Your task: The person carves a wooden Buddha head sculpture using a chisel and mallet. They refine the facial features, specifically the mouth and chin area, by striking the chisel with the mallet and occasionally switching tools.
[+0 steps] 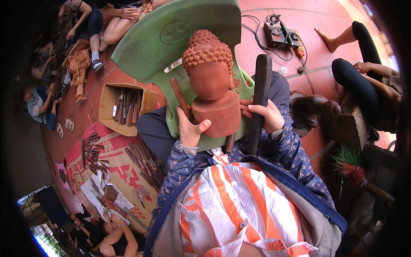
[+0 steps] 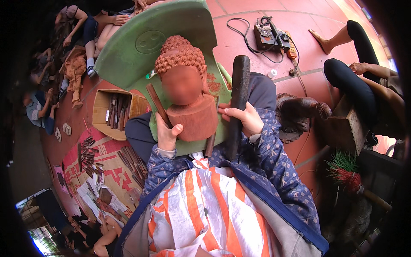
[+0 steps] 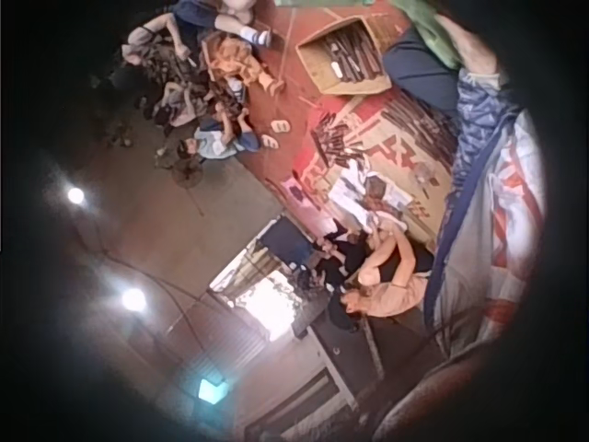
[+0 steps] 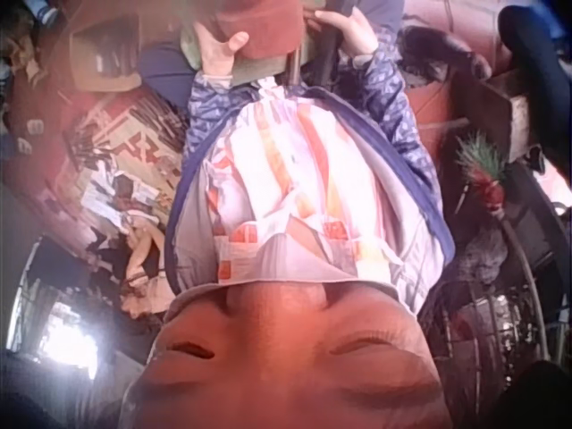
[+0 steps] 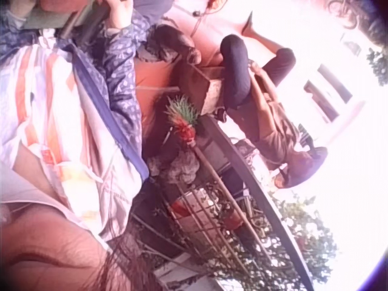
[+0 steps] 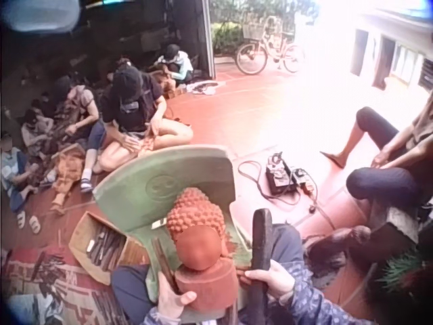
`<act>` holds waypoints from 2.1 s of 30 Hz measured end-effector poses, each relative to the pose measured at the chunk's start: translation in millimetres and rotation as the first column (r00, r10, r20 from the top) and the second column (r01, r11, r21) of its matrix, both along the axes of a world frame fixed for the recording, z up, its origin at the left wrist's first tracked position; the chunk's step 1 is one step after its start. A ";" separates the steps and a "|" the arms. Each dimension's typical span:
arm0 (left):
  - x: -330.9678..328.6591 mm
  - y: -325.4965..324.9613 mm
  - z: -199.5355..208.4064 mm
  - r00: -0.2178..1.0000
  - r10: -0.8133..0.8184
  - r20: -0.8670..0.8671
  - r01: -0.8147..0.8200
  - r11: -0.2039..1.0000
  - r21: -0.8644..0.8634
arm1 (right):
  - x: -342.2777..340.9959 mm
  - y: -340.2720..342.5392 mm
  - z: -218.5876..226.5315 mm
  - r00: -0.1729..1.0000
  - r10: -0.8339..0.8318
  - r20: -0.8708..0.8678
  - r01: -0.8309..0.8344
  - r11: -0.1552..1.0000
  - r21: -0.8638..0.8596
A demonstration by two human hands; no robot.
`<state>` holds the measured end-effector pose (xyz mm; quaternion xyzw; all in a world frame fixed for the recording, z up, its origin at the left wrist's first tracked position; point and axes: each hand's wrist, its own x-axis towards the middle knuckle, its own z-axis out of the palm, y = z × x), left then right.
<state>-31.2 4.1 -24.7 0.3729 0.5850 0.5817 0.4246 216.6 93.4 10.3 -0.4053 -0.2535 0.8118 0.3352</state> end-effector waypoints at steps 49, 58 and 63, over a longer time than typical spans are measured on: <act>18.1 -10.3 45.2 0.959 -0.047 -0.278 -0.009 0.981 -0.196 | -1.5 -11.3 13.3 0.994 0.095 0.061 -0.096 0.995 0.004; 19.3 -9.8 36.7 0.971 -0.036 -0.236 0.000 0.989 -0.150 | 8.3 -19.5 -6.0 0.980 0.194 0.050 -0.198 0.976 0.096; 19.0 -12.2 31.9 0.964 -0.051 -0.261 0.012 0.989 -0.150 | 5.4 -13.3 5.4 0.930 0.249 0.269 -0.290 0.948 0.127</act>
